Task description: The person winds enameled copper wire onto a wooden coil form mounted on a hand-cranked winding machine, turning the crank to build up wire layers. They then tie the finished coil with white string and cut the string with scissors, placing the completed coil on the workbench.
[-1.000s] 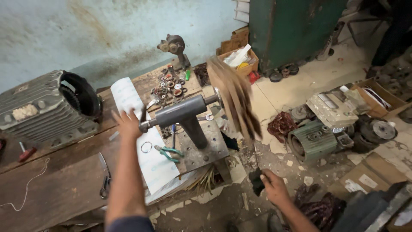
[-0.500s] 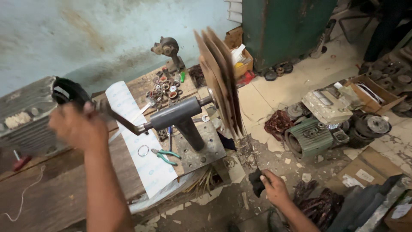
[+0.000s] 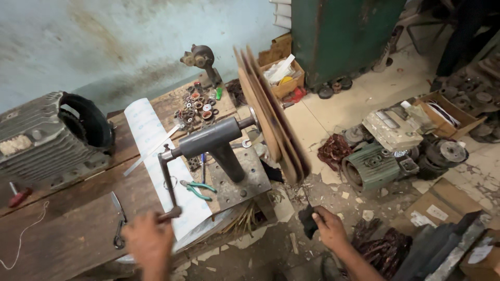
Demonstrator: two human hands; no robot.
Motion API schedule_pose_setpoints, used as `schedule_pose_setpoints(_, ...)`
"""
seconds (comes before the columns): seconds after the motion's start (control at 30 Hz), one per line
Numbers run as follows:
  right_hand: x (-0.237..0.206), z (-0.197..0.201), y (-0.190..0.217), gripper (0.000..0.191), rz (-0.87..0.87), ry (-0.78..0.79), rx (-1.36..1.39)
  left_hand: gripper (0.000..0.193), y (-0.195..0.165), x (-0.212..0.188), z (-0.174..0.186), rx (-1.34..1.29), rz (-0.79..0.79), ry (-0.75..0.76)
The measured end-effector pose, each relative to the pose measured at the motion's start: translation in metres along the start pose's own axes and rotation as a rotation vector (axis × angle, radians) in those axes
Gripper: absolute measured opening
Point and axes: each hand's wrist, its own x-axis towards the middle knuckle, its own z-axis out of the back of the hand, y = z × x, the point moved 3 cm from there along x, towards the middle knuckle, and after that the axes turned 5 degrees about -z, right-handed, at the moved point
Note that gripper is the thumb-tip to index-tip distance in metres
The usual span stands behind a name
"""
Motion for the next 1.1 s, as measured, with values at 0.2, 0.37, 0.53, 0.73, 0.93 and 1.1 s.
schedule_pose_setpoints(0.2,-0.004,0.002,0.005,0.022,-0.247,0.025,0.093,0.033,0.011,0.164,0.046,-0.056,-0.01,-0.463)
schedule_pose_setpoints(0.37,0.001,0.002,0.01,0.022,-0.047,-0.009,0.045,0.064,-0.015,0.27,-0.072,-0.018,-0.256,-0.189)
schedule_pose_setpoints(0.53,-0.002,0.001,0.01,0.02,-0.182,0.05,0.091,0.091,-0.033,0.12,-0.134,-0.114,-0.31,0.027)
schedule_pose_setpoints(0.73,-0.005,0.009,0.028,0.021,-0.068,0.031,0.119,0.026,0.012,0.004,0.01,-0.01,-0.033,-0.036)
schedule_pose_setpoints(0.93,-0.003,0.011,0.016,0.024,-0.022,-0.06,0.036,0.027,0.011,0.209,0.032,-0.131,-0.052,-0.514)
schedule_pose_setpoints(1.1,0.001,0.003,0.0,0.025,-0.003,-0.006,0.001,0.043,-0.024,0.266,-0.107,-0.157,-0.175,-0.041)
